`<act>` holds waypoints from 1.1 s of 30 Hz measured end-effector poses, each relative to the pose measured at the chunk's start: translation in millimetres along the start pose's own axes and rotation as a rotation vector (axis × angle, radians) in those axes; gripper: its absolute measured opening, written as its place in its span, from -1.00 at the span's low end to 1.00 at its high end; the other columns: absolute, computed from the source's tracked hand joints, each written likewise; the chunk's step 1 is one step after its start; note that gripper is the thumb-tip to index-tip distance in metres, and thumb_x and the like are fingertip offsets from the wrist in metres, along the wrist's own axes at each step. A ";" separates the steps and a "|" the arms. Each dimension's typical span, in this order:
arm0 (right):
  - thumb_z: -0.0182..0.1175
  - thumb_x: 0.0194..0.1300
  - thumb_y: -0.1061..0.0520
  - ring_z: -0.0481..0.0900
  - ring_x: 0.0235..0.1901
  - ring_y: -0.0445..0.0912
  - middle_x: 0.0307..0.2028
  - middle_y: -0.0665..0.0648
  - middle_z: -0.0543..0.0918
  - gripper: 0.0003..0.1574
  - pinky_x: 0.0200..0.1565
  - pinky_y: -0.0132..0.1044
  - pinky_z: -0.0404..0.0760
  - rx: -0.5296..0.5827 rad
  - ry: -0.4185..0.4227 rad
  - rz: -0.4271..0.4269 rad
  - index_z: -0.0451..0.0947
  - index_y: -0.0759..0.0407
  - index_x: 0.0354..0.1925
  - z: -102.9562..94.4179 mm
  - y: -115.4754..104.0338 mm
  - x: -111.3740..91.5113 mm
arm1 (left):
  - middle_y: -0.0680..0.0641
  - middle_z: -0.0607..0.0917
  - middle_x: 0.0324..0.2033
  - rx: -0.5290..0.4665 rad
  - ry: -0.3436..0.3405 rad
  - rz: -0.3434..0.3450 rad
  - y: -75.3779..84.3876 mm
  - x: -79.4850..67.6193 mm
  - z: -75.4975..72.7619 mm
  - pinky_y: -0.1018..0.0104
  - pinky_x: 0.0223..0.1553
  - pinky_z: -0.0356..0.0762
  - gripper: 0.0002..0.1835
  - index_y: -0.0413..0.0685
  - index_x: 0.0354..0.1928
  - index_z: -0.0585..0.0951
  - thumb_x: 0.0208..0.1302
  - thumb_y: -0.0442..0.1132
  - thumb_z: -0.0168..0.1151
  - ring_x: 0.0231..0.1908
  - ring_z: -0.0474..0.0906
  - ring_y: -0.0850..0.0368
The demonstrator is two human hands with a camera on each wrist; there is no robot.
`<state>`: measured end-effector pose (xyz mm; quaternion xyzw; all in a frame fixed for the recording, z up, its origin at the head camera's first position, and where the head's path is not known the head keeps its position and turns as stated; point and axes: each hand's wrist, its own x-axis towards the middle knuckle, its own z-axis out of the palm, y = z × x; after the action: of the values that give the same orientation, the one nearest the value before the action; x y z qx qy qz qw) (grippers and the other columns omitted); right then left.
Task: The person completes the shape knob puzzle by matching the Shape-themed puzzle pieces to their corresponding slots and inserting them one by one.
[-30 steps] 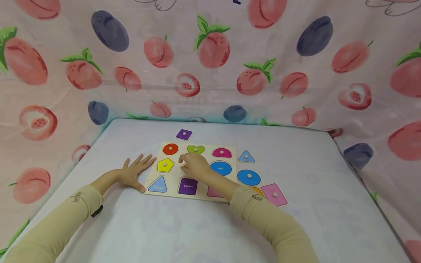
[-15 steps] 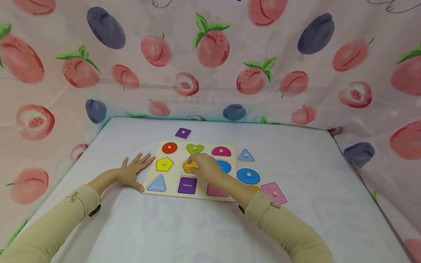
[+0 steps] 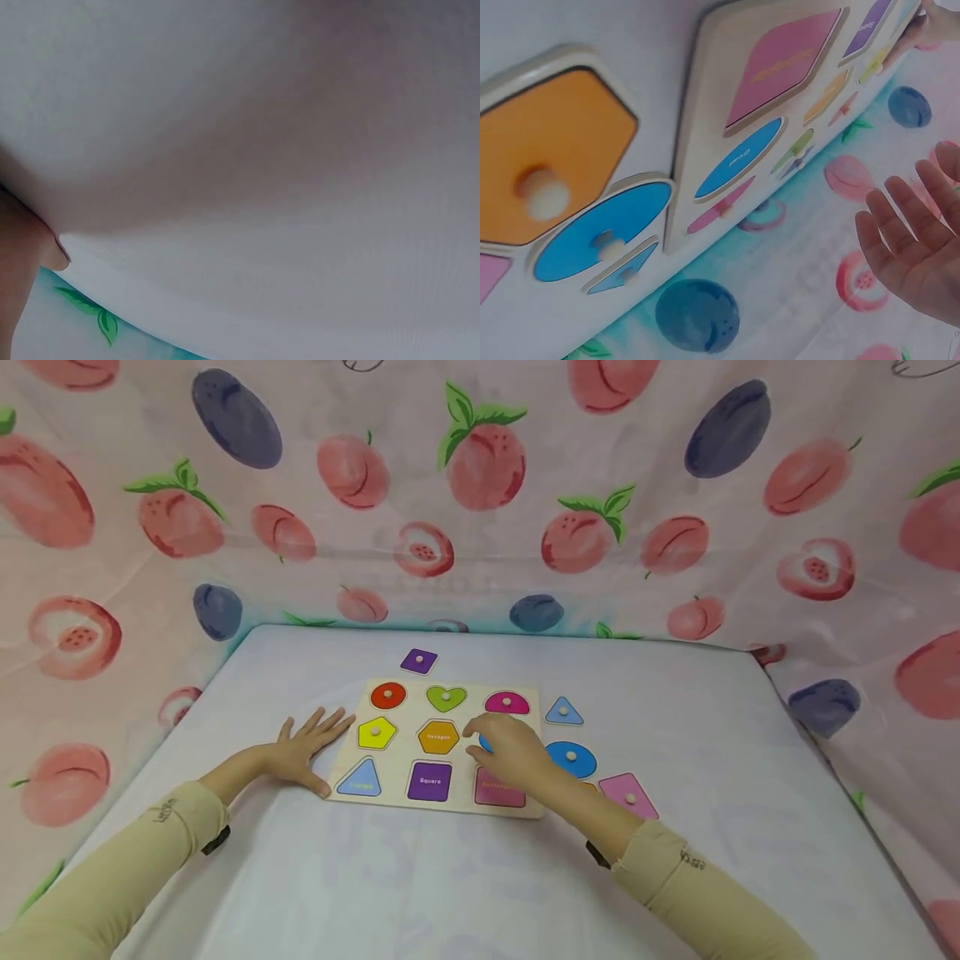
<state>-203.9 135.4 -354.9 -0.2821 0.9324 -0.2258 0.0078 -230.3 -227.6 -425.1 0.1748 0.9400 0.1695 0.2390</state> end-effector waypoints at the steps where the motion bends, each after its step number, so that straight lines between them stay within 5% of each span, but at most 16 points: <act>1: 0.29 0.19 0.16 0.61 -0.01 0.06 -0.10 0.13 0.70 -0.69 0.02 -0.06 0.60 -0.003 0.000 0.005 0.60 0.19 -0.07 -1.9 2.2 -3.5 | -0.20 -0.31 0.48 -0.001 0.001 0.002 0.7 0.9 -0.3 -0.46 0.20 -0.66 0.34 0.02 0.48 -0.18 -0.24 0.27 0.45 0.42 -0.55 -0.31; 10: 0.28 0.19 0.19 0.53 0.10 0.13 -0.04 0.17 0.66 -0.67 0.09 0.03 0.54 0.012 0.024 0.049 0.59 0.23 -0.05 -10.1 22.8 -31.4 | -0.21 -0.30 0.48 -0.005 0.008 -0.010 4.2 -0.8 -2.5 -0.46 0.20 -0.67 0.33 0.01 0.48 -0.17 -0.22 0.22 0.47 0.42 -0.55 -0.32; 33: 0.26 0.17 0.23 0.59 -0.02 0.17 -0.14 0.18 0.70 -0.75 -0.01 0.04 0.59 0.008 0.015 0.185 0.62 0.26 -0.13 -11.2 75.3 -87.8 | -0.22 -0.29 0.48 -0.006 0.004 -0.014 4.9 0.3 0.2 -0.46 0.20 -0.68 0.32 0.00 0.48 -0.15 -0.23 0.20 0.48 0.42 -0.54 -0.32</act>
<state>-171.0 242.3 -386.7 -0.1933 0.9536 -0.2298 0.0228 -229.3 -223.0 -423.4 0.1672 0.9412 0.1710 0.2387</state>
